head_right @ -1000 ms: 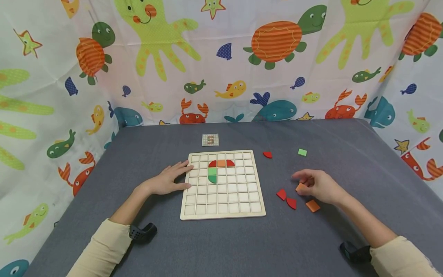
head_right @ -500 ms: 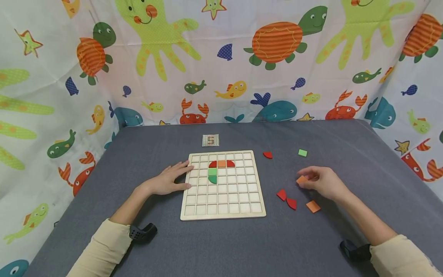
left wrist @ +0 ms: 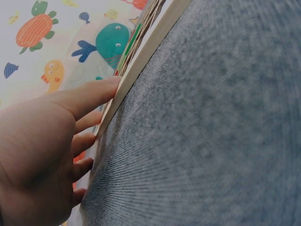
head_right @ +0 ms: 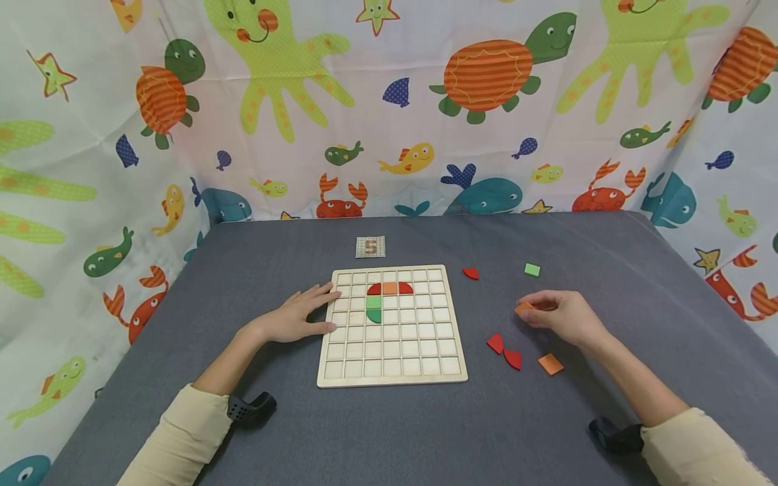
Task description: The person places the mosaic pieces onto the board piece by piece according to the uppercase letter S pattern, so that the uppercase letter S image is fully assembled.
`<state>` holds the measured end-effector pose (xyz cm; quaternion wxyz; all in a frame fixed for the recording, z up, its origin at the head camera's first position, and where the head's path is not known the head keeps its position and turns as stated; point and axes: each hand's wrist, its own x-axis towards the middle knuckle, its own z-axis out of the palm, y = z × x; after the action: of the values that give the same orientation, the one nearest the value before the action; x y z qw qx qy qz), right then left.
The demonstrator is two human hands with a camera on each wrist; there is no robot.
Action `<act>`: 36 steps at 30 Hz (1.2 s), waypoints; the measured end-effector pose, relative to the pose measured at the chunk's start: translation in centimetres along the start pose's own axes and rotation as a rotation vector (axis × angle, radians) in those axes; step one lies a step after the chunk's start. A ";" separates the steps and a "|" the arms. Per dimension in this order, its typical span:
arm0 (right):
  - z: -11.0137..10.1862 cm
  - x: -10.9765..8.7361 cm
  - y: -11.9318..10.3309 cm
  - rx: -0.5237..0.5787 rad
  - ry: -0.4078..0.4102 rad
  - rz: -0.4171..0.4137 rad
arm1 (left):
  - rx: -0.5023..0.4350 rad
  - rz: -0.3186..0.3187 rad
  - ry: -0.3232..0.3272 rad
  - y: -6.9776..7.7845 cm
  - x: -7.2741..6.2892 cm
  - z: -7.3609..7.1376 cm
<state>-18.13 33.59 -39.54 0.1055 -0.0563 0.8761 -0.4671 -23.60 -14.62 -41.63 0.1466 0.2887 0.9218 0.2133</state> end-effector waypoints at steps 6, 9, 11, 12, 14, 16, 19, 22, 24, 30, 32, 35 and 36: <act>0.5 0.3 -0.1 0.027 -0.007 -0.013 | 0.009 -0.003 0.000 -0.1 0.1 0.0; 0.8 0.5 -0.2 0.062 -0.021 -0.009 | 0.006 -0.003 0.000 0.0 0.0 0.0; 1.0 0.7 -0.3 0.072 -0.025 -0.009 | 0.003 -0.005 -0.001 0.0 -0.1 0.0; 1.1 0.8 -0.4 0.072 -0.024 -0.010 | 0.005 -0.007 -0.001 0.1 -0.1 0.0; 1.3 0.9 -0.6 0.066 -0.022 -0.011 | 0.010 -0.011 -0.001 0.0 0.0 0.0; 1.5 1.1 -0.8 0.056 -0.021 -0.011 | 0.015 -0.015 0.000 0.0 0.0 0.1; 1.9 1.4 -1.3 0.049 -0.022 -0.016 | 0.018 -0.015 0.001 0.0 0.1 0.1; 2.3 1.8 -1.7 0.045 -0.024 -0.010 | 0.013 -0.013 0.002 -0.1 0.1 0.1; 2.5 2.0 -1.9 0.045 -0.028 -0.007 | 0.007 -0.011 0.003 -0.1 0.0 0.1; 3.3 2.5 -2.6 0.031 -0.031 0.007 | -0.011 -0.004 0.005 -0.2 0.0 0.1; 3.5 2.7 -2.7 0.026 -0.037 0.005 | -0.012 -0.004 0.005 -0.1 0.0 0.1; 3.8 3.1 -3.0 0.032 -0.044 -0.007 | -0.014 -0.006 0.005 -0.1 0.0 0.1; 3.9 3.2 -3.1 0.037 -0.048 -0.011 | -0.012 -0.007 0.005 -0.2 0.0 0.1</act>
<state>-20.30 28.11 -39.51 0.1248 -0.0702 0.8643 -0.4822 -23.65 -14.67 -41.81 0.1467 0.2840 0.9218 0.2192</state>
